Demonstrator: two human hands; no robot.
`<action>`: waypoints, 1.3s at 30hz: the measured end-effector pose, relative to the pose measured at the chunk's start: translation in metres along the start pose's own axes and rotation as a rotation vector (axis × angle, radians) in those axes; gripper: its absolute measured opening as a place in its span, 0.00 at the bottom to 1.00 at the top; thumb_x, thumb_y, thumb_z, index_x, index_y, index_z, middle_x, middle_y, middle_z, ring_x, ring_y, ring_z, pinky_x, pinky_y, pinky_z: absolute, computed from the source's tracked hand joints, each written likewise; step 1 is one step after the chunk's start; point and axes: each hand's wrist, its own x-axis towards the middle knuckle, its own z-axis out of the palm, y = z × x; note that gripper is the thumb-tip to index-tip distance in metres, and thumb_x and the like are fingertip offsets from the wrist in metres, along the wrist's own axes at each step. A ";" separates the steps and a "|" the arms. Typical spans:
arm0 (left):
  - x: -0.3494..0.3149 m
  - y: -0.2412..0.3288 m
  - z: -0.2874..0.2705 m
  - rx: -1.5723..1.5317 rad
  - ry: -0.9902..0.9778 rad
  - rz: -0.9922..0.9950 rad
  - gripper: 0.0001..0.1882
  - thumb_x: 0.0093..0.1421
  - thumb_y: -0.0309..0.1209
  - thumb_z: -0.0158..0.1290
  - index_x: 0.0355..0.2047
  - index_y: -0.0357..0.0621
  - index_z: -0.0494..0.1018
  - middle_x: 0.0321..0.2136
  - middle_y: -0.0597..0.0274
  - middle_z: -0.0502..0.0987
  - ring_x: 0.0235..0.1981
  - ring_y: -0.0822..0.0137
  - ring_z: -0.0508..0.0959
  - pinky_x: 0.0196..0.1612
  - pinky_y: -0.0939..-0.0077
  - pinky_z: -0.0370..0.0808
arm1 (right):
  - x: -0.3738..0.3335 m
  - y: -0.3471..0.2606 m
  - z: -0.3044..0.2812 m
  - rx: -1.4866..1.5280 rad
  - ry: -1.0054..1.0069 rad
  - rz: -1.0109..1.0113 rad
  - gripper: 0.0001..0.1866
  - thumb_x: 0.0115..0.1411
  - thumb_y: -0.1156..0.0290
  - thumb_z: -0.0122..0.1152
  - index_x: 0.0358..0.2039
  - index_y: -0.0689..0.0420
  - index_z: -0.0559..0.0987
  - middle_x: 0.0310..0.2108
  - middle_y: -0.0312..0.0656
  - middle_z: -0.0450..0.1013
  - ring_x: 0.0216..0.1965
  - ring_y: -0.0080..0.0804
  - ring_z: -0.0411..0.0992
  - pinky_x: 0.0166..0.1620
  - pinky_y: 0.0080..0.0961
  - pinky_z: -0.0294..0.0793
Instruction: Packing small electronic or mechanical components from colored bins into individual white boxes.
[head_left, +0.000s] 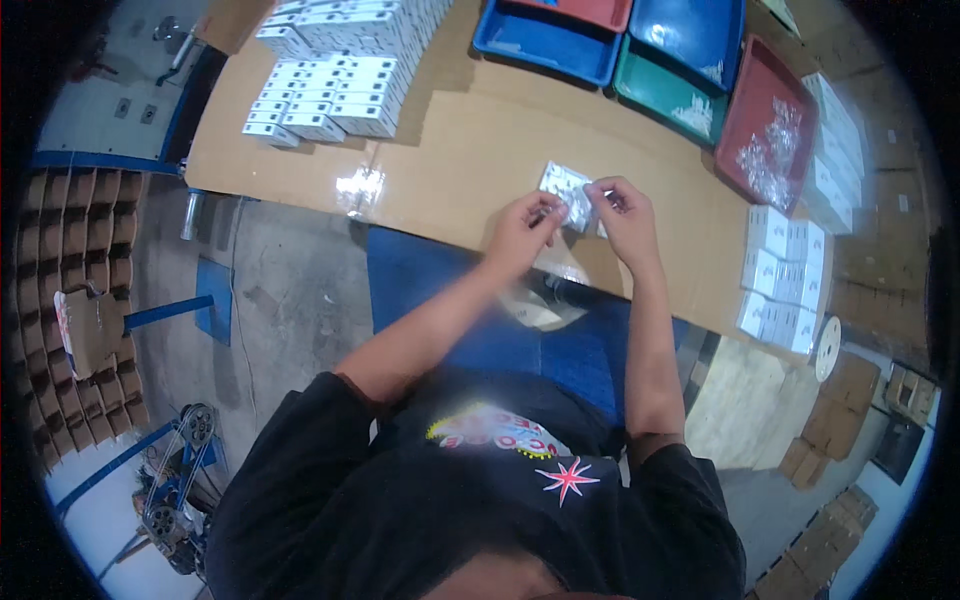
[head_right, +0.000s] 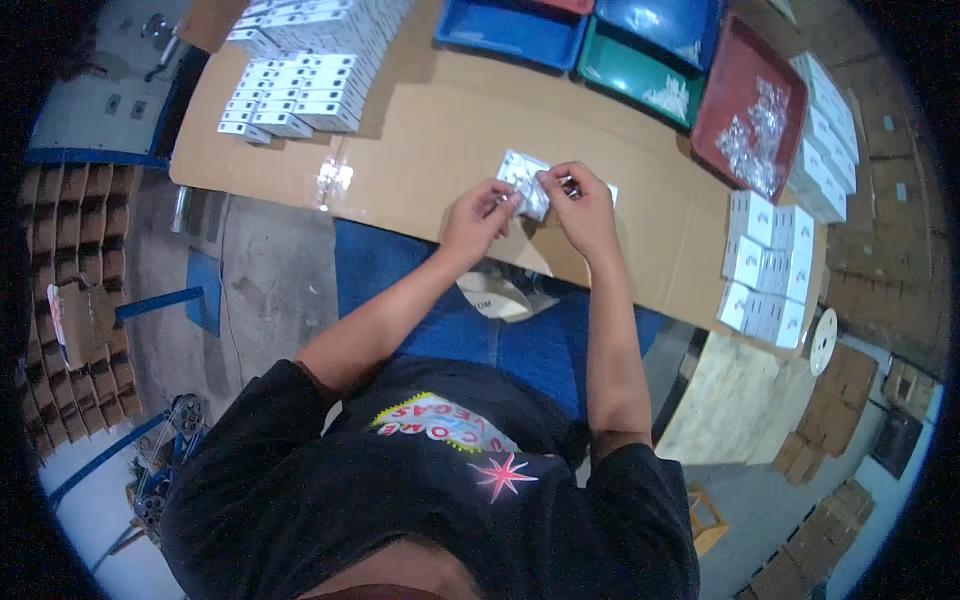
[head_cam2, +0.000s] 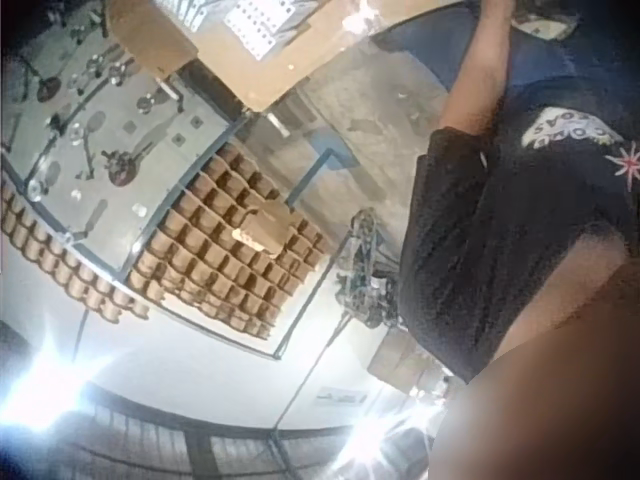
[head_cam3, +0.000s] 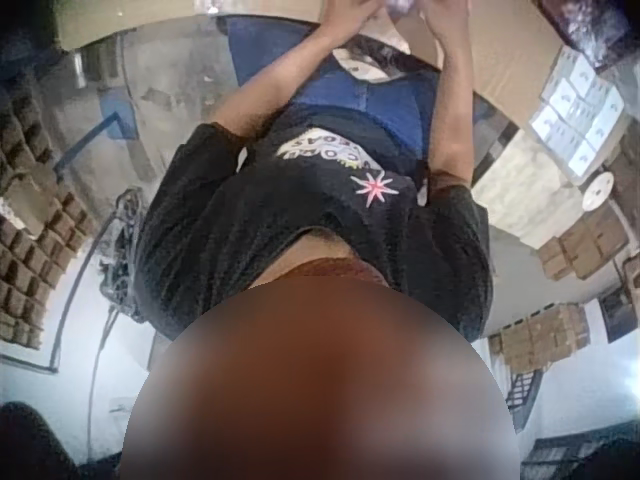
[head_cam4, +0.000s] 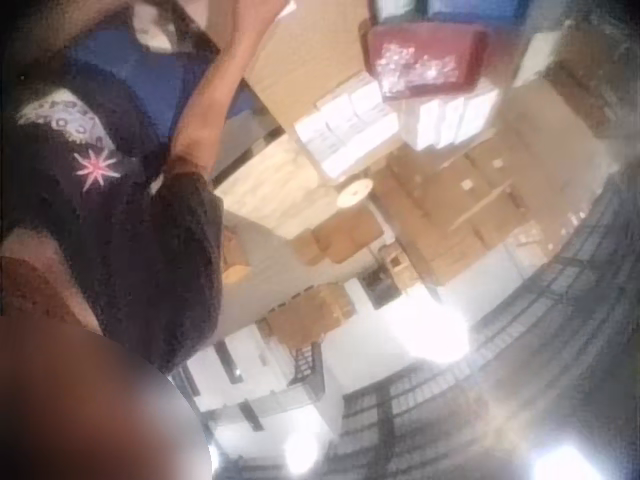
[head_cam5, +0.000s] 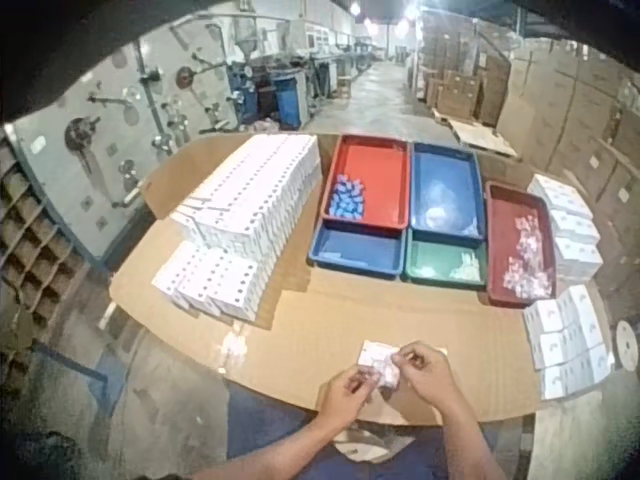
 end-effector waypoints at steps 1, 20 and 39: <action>0.001 -0.003 0.000 0.008 0.009 0.024 0.10 0.70 0.33 0.57 0.44 0.39 0.75 0.26 0.69 0.75 0.22 0.80 0.72 0.24 0.84 0.69 | 0.013 -0.003 -0.001 0.006 -0.006 -0.025 0.08 0.64 0.69 0.68 0.35 0.61 0.82 0.26 0.29 0.74 0.27 0.12 0.67 0.31 0.15 0.67; -0.007 -0.015 0.002 0.060 0.025 0.056 0.08 0.71 0.32 0.55 0.42 0.39 0.75 0.27 0.73 0.73 0.26 0.82 0.69 0.26 0.84 0.66 | 0.251 -0.016 0.049 -0.634 -0.119 -0.345 0.12 0.63 0.71 0.58 0.44 0.58 0.85 0.42 0.55 0.80 0.46 0.55 0.79 0.50 0.44 0.77; -0.007 -0.019 0.003 0.086 0.037 0.103 0.09 0.71 0.32 0.55 0.42 0.38 0.76 0.28 0.72 0.74 0.28 0.81 0.71 0.31 0.84 0.68 | 0.275 -0.010 0.031 -0.684 -0.273 -0.285 0.10 0.57 0.74 0.64 0.39 0.59 0.87 0.35 0.52 0.82 0.40 0.43 0.82 0.45 0.34 0.79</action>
